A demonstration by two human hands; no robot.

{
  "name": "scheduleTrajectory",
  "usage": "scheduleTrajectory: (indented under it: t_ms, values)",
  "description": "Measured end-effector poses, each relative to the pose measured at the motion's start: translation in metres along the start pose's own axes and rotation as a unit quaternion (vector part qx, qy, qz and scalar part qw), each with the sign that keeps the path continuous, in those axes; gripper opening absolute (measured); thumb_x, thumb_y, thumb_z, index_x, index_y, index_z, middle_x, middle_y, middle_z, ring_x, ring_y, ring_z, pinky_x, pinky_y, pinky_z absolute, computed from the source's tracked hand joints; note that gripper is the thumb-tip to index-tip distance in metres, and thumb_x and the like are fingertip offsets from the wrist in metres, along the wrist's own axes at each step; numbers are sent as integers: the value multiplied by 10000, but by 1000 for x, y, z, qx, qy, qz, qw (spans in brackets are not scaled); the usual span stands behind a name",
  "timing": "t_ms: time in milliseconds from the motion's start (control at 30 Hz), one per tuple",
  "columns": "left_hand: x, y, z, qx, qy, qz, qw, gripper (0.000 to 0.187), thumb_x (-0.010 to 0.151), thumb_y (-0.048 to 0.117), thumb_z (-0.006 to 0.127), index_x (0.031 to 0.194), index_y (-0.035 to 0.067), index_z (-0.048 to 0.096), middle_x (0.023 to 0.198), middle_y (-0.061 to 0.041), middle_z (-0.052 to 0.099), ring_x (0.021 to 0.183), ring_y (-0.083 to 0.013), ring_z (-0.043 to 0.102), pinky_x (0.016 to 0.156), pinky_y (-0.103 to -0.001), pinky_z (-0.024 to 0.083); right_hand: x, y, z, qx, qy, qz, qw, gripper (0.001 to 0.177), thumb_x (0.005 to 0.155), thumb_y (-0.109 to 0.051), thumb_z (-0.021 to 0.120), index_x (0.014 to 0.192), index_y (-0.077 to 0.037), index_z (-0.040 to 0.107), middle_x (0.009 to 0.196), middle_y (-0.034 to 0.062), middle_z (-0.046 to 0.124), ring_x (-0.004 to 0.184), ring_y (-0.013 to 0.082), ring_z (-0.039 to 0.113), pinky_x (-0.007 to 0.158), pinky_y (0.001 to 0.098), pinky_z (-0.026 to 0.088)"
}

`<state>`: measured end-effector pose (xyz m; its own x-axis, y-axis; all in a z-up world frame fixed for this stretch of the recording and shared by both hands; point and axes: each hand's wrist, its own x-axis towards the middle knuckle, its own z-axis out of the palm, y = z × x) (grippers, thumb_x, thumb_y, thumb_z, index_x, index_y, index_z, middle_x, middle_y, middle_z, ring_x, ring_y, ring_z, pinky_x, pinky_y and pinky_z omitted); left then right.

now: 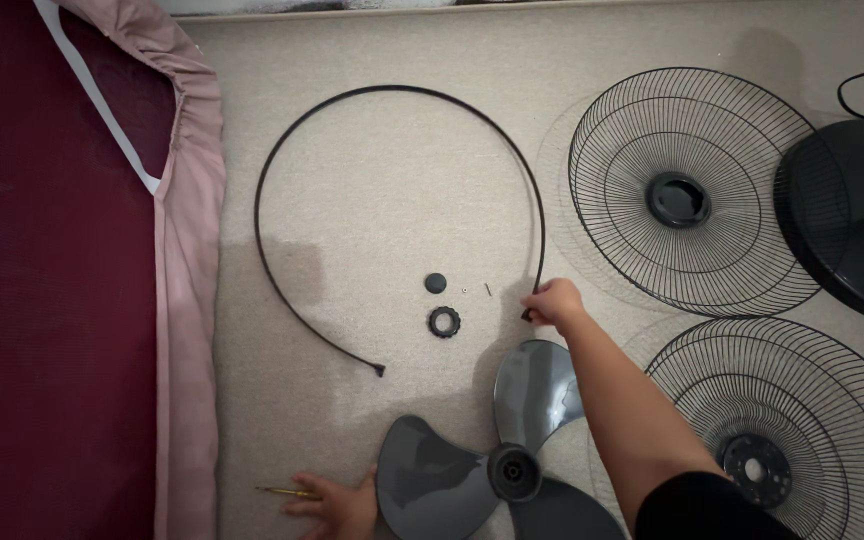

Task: The person assembles a standing fan by attaching the front cage to the fan motor housing. They use a screwdriver to tighten the central nut securing the cage.

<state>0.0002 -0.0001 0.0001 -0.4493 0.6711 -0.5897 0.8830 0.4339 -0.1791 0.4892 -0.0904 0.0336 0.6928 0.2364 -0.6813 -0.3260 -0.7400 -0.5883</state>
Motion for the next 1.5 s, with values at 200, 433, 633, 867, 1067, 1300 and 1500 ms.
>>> scheduleTrajectory:
  t_ms: [200,433,633,867,1067,1300,1500]
  values:
    - [1,0,5,-26,6,-8,1000,1516,621,666,864,1656,268,-171,1686,-259,-235,1471,-657,-6,1154,-754,191,8,16,14,-10,-50,73,996,148,772,10,802,823,117,713,758,212,744,545,247,709,479,353,602]
    - [1,0,3,-17,10,5,1000,1547,613,699,862,1630,218,-200,1649,-291,-248,1481,-621,-66,1149,-758,140,-4,7,30,5,-94,108,990,190,814,-19,788,866,143,703,790,237,755,562,263,725,491,354,619]
    - [1,1,3,-18,10,-5,1000,1549,610,686,859,1652,226,-192,1664,-283,-241,1494,-614,-59,1157,-748,133,-17,0,8,-101,-1,11,995,216,879,-136,750,941,67,712,806,200,756,646,246,732,569,337,580]
    - [10,-5,10,-22,25,30,999,1570,591,704,868,1633,142,-163,1622,-337,-257,1520,-562,-59,1171,-718,146,-17,85,-78,559,43,-26,828,564,986,-362,562,1400,-20,390,1144,195,654,922,266,684,756,374,586]
    - [13,-11,21,-85,77,76,990,1596,548,653,886,1660,154,-145,1630,-360,-240,1533,-586,-16,1174,-713,195,1,97,-148,634,139,13,761,678,1077,-392,501,1478,3,122,1226,309,594,1047,356,658,869,401,579]
    - [-1,-5,9,-100,42,50,993,1582,580,600,903,1686,181,-148,1668,-315,-249,1532,-577,51,1208,-663,259,27,81,-180,600,210,-11,772,257,1025,-35,431,1203,148,407,1127,288,601,965,393,722,858,426,620]
    - [-8,4,-4,-68,19,15,997,1586,593,584,928,1668,186,-168,1663,-255,-265,1560,-509,-19,1219,-646,217,4,81,-203,570,209,-53,792,195,1031,-55,431,1145,95,483,1099,239,635,921,318,710,812,396,649]
